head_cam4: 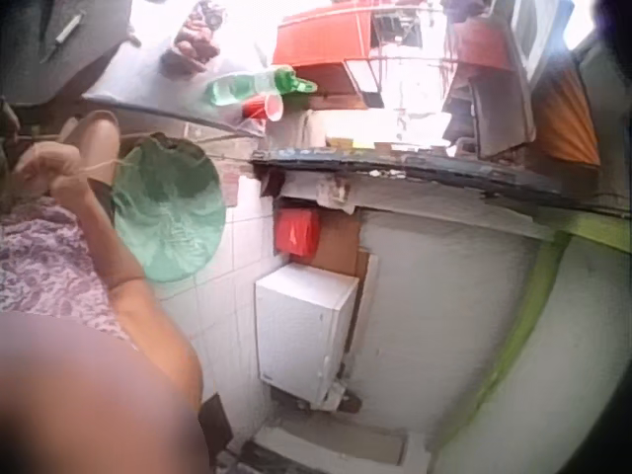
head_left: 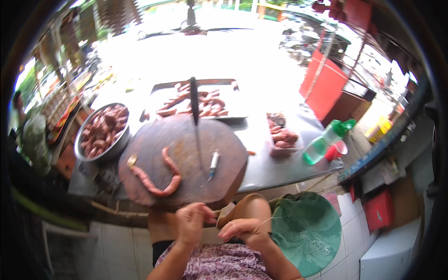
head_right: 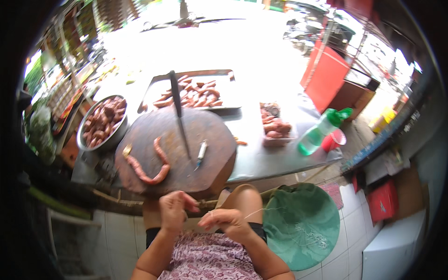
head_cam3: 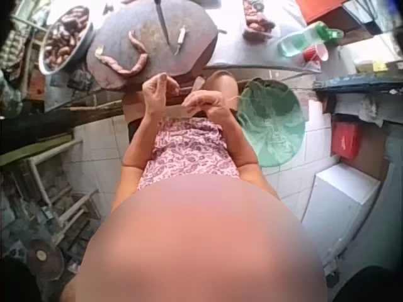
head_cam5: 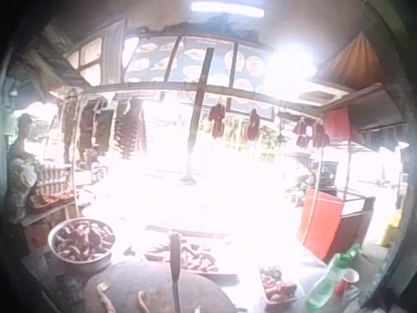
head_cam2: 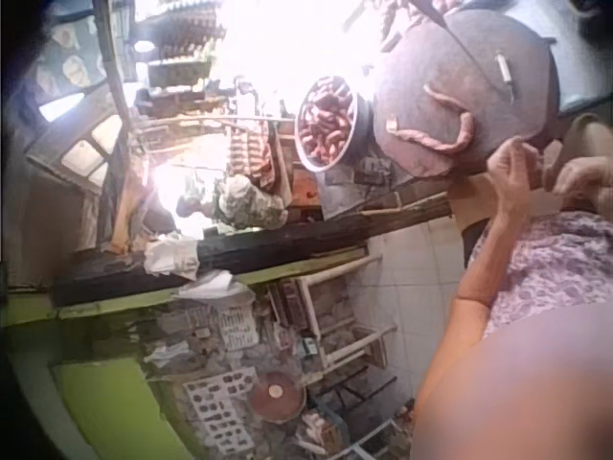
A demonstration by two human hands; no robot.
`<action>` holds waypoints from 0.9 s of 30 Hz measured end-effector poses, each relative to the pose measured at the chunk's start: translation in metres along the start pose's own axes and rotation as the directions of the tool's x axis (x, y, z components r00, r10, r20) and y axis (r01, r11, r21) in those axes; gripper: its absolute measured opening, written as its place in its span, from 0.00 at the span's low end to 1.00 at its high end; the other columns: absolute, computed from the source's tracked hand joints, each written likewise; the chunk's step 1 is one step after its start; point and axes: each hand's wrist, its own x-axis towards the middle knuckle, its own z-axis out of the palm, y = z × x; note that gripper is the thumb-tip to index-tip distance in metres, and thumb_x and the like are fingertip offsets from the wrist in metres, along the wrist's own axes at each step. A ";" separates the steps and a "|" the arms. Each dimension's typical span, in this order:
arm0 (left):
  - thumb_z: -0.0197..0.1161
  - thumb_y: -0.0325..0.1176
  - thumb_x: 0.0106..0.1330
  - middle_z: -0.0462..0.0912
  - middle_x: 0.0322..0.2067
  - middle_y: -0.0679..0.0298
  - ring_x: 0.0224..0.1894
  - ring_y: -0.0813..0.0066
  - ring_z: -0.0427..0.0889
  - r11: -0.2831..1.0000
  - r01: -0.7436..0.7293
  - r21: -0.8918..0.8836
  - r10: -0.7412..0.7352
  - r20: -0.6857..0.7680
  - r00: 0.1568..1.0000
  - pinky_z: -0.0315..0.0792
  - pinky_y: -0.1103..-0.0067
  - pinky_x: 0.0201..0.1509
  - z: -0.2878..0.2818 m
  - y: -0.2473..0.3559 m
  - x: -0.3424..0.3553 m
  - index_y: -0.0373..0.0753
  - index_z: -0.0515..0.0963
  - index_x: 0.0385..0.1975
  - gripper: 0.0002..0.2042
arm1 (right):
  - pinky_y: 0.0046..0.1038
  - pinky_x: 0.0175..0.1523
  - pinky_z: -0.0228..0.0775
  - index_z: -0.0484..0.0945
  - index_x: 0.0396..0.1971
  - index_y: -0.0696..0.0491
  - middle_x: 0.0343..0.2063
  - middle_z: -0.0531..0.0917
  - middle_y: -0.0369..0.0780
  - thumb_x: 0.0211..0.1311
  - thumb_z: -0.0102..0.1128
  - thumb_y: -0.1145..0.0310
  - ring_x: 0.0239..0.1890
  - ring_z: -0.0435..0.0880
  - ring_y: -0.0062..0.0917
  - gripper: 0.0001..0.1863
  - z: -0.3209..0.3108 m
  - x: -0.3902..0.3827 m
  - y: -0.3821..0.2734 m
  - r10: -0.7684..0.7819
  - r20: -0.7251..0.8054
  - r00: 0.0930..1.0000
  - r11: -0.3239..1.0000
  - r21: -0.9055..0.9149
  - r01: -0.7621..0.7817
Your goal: The person weighs sausages on a digital scale, places them into plastic bags, and ties the bags. The person then ties a long sausage with string on a cutting board. The person handles sausages, plastic bags, a scale, and string.
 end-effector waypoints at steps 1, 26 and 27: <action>0.53 0.47 0.74 0.81 0.21 0.65 0.23 0.80 0.79 0.981 -0.088 0.176 0.122 -0.194 0.973 0.72 0.83 0.26 -0.009 0.001 0.020 0.32 0.79 0.25 0.24 | 0.24 0.44 0.77 0.79 0.47 0.60 0.45 0.82 0.41 0.59 0.49 0.89 0.38 0.83 0.24 0.19 0.004 -0.002 -0.007 0.187 -0.013 0.982 0.982 -0.006 -0.187; 0.63 0.18 0.54 0.82 0.33 0.55 0.37 0.59 0.82 0.691 -0.510 0.511 0.458 0.235 0.857 0.75 0.72 0.43 -0.017 0.037 0.017 0.33 0.79 0.39 0.12 | 0.18 0.46 0.75 0.78 0.49 0.63 0.36 0.85 0.39 0.65 0.59 0.79 0.39 0.83 0.17 0.13 0.010 0.048 -0.004 0.085 -0.497 0.864 0.969 -0.160 -0.187; 0.63 0.18 0.54 0.82 0.33 0.55 0.37 0.60 0.82 0.696 -0.507 0.509 0.475 0.205 0.856 0.75 0.72 0.43 -0.018 0.035 0.017 0.33 0.79 0.39 0.11 | 0.18 0.45 0.75 0.79 0.48 0.63 0.36 0.85 0.39 0.65 0.59 0.78 0.39 0.82 0.17 0.13 0.012 0.048 -0.003 0.127 -0.505 0.854 0.973 -0.105 -0.208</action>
